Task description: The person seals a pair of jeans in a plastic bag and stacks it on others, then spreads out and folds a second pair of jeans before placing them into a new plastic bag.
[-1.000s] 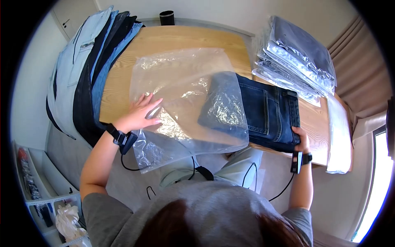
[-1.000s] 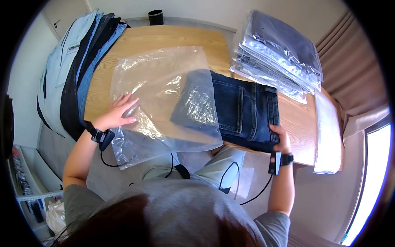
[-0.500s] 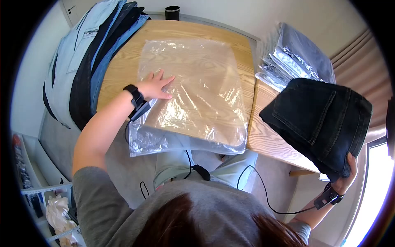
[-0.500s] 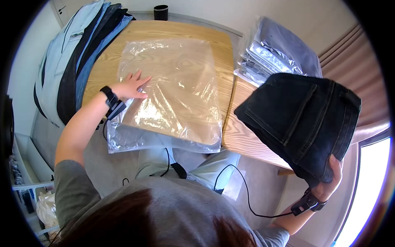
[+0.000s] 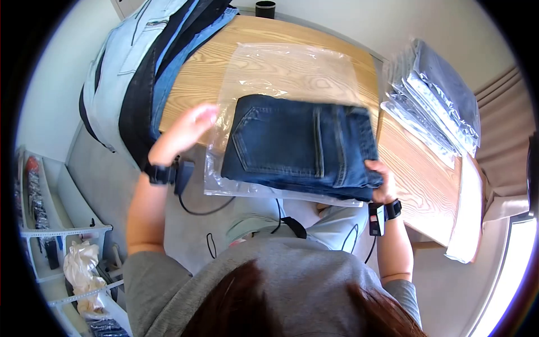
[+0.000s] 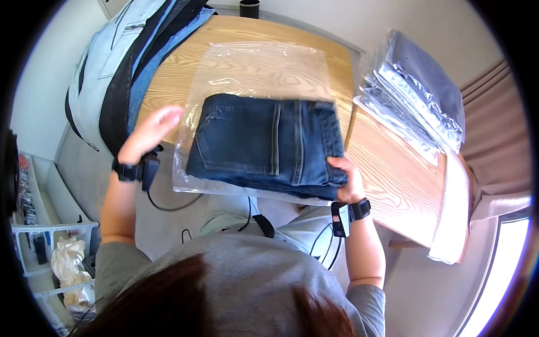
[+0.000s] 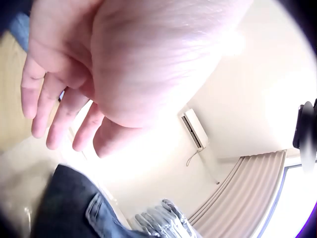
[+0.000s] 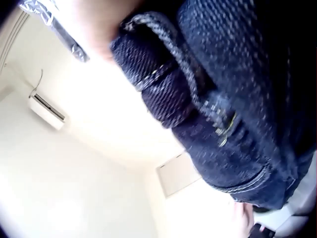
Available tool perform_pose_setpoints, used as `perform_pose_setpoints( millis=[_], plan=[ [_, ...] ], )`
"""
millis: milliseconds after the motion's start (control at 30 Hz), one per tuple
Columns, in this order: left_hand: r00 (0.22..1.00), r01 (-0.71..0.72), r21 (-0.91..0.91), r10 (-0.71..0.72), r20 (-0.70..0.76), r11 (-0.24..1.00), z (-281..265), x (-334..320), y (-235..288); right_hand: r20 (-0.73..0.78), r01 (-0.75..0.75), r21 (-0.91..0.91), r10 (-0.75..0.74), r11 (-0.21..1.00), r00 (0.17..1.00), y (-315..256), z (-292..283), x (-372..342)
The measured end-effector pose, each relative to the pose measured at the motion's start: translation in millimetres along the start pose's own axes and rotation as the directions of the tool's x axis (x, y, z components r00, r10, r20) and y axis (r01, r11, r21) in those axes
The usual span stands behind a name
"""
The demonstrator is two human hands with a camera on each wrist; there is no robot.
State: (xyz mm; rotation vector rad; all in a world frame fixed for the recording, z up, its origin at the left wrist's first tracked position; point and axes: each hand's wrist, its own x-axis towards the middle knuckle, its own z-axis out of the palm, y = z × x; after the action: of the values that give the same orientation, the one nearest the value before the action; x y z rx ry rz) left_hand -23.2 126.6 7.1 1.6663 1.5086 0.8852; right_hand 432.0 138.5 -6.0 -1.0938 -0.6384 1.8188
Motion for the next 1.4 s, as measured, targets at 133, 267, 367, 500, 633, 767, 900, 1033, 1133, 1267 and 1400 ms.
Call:
perform_pose_setpoints(
  millis=[133, 267, 367, 500, 633, 767, 900, 1033, 1133, 1267, 1400],
  plan=[
    [0.99, 0.142, 0.015, -0.142, 0.025, 0.99, 36, -49, 4, 0.098, -0.154, 0.018, 0.152, 0.988, 0.983, 13, -23, 15],
    [0.969, 0.235, -0.306, -0.249, -0.006, 0.922, 81, -53, -15, 0.086, -0.177, 0.011, 0.175, 0.984, 0.981, 15, -29, 21],
    [0.961, 0.182, -0.536, -0.265, -0.081, 0.824, 99, -52, 8, 0.087, -0.133, 0.021, 0.131, 0.991, 0.988, 14, -12, 13],
    [0.935, 0.091, -0.569, -0.267, -0.234, 0.817, 98, -57, 19, 0.135, 0.047, -0.012, -0.045, 0.999, 0.99, -2, 15, -2],
    [0.917, 0.083, -0.546, -0.278, -0.285, 0.834, 95, -61, 13, 0.17, 0.031, -0.086, -0.016, 0.996, 0.985, 0, 12, 14],
    [0.912, 0.144, -0.398, -0.277, -0.302, 0.906, 94, -63, -14, 0.083, -0.017, -0.249, 0.039, 0.968, 0.996, 10, 8, 23],
    [0.888, 0.186, -0.458, -0.349, -0.3, 0.869, 87, -61, -20, 0.092, -0.058, -0.344, 0.095, 0.937, 0.991, 1, 7, 21],
    [0.914, 0.215, -0.631, -0.381, -0.138, 0.745, 91, -56, -8, 0.075, -0.129, -0.318, 0.161, 0.939, 0.984, -1, 12, 20],
    [0.916, 0.24, -0.677, -0.393, -0.08, 0.696, 88, -55, -2, 0.163, -0.193, -0.213, 0.23, 0.958, 0.959, 2, 9, 21],
    [0.94, 0.144, -0.605, -0.3, -0.165, 0.783, 84, -57, 26, 0.162, 0.054, -0.168, -0.026, 0.984, 0.986, 14, 18, 8],
    [0.931, 0.148, -0.547, -0.303, -0.204, 0.824, 82, -54, 33, 0.106, 0.365, -0.622, -0.387, 0.693, 0.916, 19, 23, -4]
  ],
)
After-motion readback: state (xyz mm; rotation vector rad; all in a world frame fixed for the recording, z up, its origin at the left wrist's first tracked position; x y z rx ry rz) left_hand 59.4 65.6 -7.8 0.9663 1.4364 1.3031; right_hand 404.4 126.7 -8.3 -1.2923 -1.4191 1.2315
